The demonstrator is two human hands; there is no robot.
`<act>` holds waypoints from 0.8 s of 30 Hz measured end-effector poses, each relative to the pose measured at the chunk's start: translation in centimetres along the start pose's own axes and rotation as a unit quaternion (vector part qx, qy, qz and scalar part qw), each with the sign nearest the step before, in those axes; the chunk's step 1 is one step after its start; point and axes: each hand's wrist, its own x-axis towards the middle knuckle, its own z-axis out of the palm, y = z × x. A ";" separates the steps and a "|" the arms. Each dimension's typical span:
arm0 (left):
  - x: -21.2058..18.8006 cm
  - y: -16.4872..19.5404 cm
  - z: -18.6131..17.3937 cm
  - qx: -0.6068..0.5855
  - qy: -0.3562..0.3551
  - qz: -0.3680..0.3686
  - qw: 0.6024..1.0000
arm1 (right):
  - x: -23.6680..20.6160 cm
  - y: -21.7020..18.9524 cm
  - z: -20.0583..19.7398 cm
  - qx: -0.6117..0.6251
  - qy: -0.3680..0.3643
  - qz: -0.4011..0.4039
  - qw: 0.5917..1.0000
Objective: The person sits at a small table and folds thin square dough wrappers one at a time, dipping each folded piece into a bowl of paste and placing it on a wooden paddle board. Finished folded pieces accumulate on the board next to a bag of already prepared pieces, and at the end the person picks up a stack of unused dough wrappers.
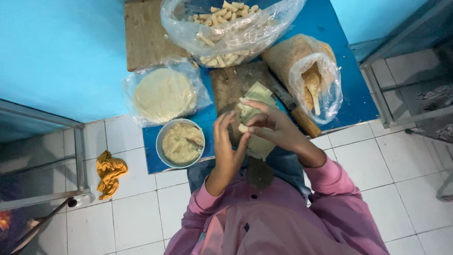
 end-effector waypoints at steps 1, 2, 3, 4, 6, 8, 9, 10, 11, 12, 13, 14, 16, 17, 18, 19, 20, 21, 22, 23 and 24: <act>0.9 2.5 -1.4 -0.019 -0.012 -0.010 1.000 | -0.7 -3.0 0.4 0.009 -0.017 0.010 1.000; 0.5 2.5 -1.5 0.010 -0.018 0.005 1.000 | -0.6 -4.8 0.7 -0.055 -0.029 0.026 0.998; 0.9 3.3 -2.1 0.039 -0.025 0.020 0.999 | -0.3 -7.3 0.8 -0.119 -0.040 0.042 0.991; 1.4 4.7 -3.0 0.067 -0.031 0.035 0.997 | 0.3 -9.1 0.7 -0.183 -0.051 0.058 0.980; 1.4 5.7 -3.8 0.069 -0.057 0.010 0.996 | 1.7 -11.6 -1.3 -0.417 -0.123 0.089 0.896; 0.8 5.4 -3.8 0.079 -0.074 -0.004 0.994 | 3.3 -13.2 -3.8 -0.474 -0.124 0.100 0.866; 0.5 5.2 -3.7 0.090 -0.076 -0.006 0.993 | 4.2 -14.0 -5.1 -0.422 -0.093 0.096 0.897; 0.3 5.2 -3.6 0.100 -0.077 -0.007 0.992 | 5.0 -14.9 -6.3 -0.335 -0.048 -0.045 0.940; 0.1 5.1 -3.5 0.111 -0.072 0.000 0.991 | 5.6 -15.8 -7.1 -0.237 -0.004 -0.185 0.954; 0.0 5.2 -3.4 0.121 -0.067 0.007 0.990 | 6.2 -16.4 -7.4 -0.274 0.072 -0.248 0.926; -0.1 5.2 -3.4 0.132 -0.063 0.013 0.989 | 6.3 -16.5 -7.1 -0.279 0.129 -0.283 0.909; -0.1 5.3 -3.3 0.143 -0.068 0.004 0.987 | 6.4 -16.7 -6.8 -0.284 0.188 -0.313 0.887; -0.3 5.4 -3.2 0.166 -0.079 -0.013 0.983 | 5.1 -15.6 -5.4 -0.235 0.275 -0.316 0.877; -0.4 5.4 -3.2 0.175 -0.087 -0.015 0.981 | 4.0 -14.7 -4.8 -0.261 0.283 -0.307 0.870; -0.5 5.3 -3.1 0.184 -0.095 -0.016 0.978 | 2.7 -13.6 -4.1 -0.287 0.292 -0.297 0.863; -0.7 5.2 -3.1 0.193 -0.104 -0.019 0.975 | 1.5 -12.4 -3.6 -0.312 0.300 -0.286 0.855; -0.9 5.1 -3.0 0.196 -0.105 -0.014 0.975 | 0.5 -11.3 -3.6 -0.346 0.323 -0.269 0.839; -1.0 5.0 -2.8 0.198 -0.106 -0.010 0.974 | -0.5 -10.4 -3.8 -0.380 0.343 -0.251 0.821; -1.0 4.9 -2.6 0.200 -0.106 -0.005 0.974 | -1.7 -9.4 -3.9 -0.359 0.359 -0.228 0.831; -1.1 4.8 -2.5 0.202 -0.112 -0.015 0.973 | -2.9 -8.5 -3.9 -0.338 0.375 -0.204 0.838; -1.1 4.8 -2.4 0.203 -0.116 -0.025 0.972 | -3.9 -7.7 -4.1 -0.330 0.396 -0.193 0.835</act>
